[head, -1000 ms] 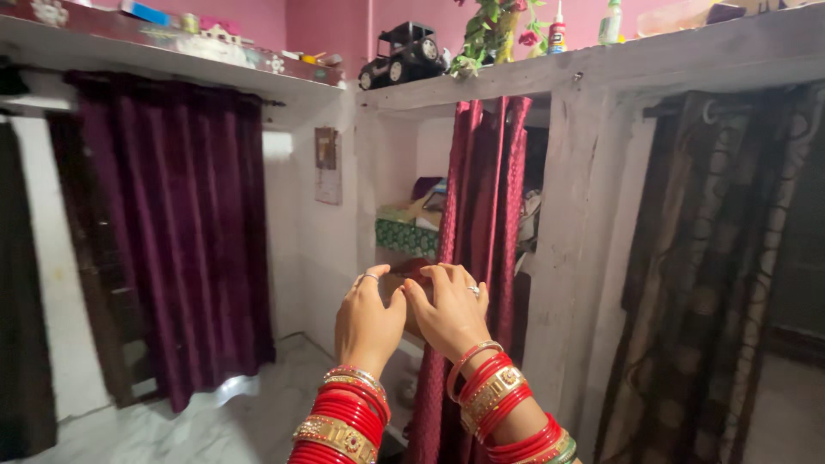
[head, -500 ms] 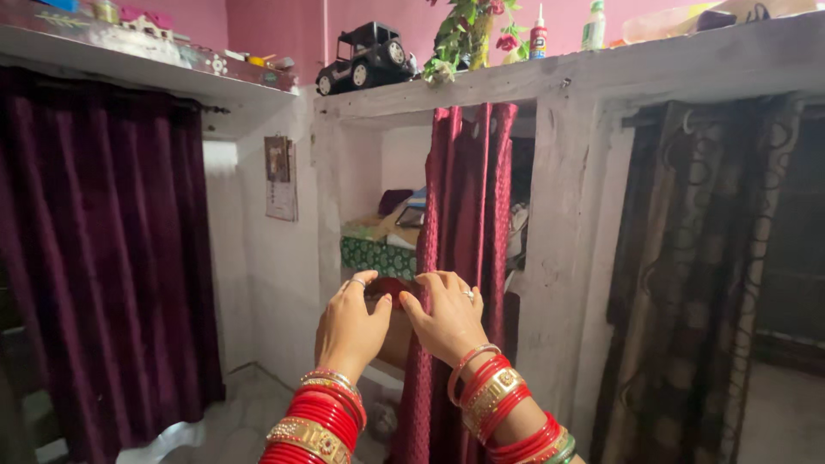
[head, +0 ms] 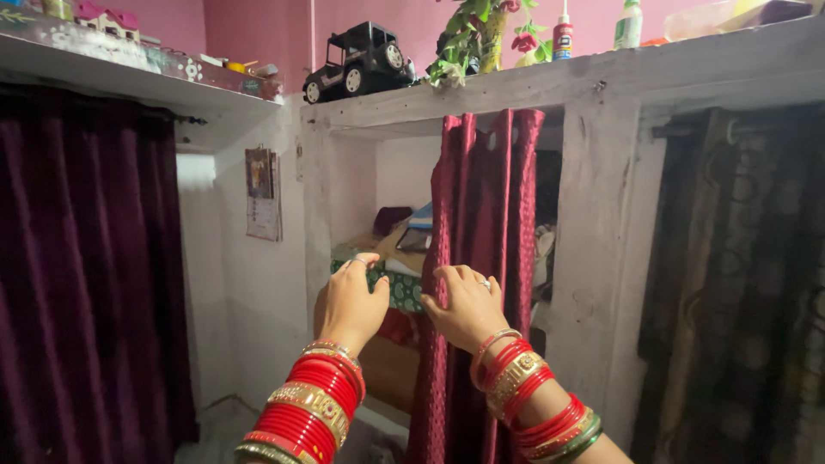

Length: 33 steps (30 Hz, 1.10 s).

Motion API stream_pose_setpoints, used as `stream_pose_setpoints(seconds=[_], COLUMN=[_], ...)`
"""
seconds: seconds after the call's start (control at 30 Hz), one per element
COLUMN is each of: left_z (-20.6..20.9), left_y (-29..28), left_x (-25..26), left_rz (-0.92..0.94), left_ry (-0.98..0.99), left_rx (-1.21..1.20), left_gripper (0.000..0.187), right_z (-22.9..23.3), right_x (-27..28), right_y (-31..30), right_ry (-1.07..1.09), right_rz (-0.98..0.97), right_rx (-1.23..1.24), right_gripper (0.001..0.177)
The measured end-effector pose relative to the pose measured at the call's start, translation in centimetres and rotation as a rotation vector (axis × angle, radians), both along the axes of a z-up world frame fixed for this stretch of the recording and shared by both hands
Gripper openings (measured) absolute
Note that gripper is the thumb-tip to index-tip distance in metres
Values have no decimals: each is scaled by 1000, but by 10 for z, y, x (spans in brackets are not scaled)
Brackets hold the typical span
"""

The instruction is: The person closes a dark wooden door, then moves to a built-in shelf and adjusts a maroon curtain by pulling it aside and repositioning it to cover the opening. The person smooths the curtain fabric and aligns it along the shelf edge.

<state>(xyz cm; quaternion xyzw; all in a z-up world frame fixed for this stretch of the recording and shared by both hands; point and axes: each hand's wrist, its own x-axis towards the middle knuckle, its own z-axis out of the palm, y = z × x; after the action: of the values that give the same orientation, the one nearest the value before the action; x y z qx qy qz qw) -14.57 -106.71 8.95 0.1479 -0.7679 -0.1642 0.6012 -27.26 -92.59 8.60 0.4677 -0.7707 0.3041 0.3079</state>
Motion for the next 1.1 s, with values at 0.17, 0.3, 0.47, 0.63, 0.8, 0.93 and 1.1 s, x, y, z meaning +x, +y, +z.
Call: stream_pose_setpoints(seconds=[0.17, 0.3, 0.47, 0.63, 0.8, 0.93, 1.1], left_z=[22, 35, 37, 46, 49, 42, 36], left_y=[-23, -50, -94, -133, -161, -181, -202], left_x=[-26, -51, -82, -110, -142, -168, -197], left_rz=[73, 23, -83, -128, -177, -267, -385], left_ry=[-104, -134, -213, -270, -294, -188, -124], left_rx=[-37, -69, -13, -45, -104, -129, -89], left_gripper=[34, 31, 31, 34, 35, 32, 32], right_z=[8, 16, 27, 41, 52, 58, 54], right_x=[-31, -53, -75, -88, -82, -89, -131], right_y=[-21, -40, -72, -103, -129, -148, -169], right_ry=[23, 36, 31, 62, 30, -24, 68], right_rz=[-61, -102, -144, -206, -287, -456, -347], right_rx=[114, 138, 134, 93, 154, 101, -13], right_gripper=[55, 58, 56, 57, 65, 66, 62])
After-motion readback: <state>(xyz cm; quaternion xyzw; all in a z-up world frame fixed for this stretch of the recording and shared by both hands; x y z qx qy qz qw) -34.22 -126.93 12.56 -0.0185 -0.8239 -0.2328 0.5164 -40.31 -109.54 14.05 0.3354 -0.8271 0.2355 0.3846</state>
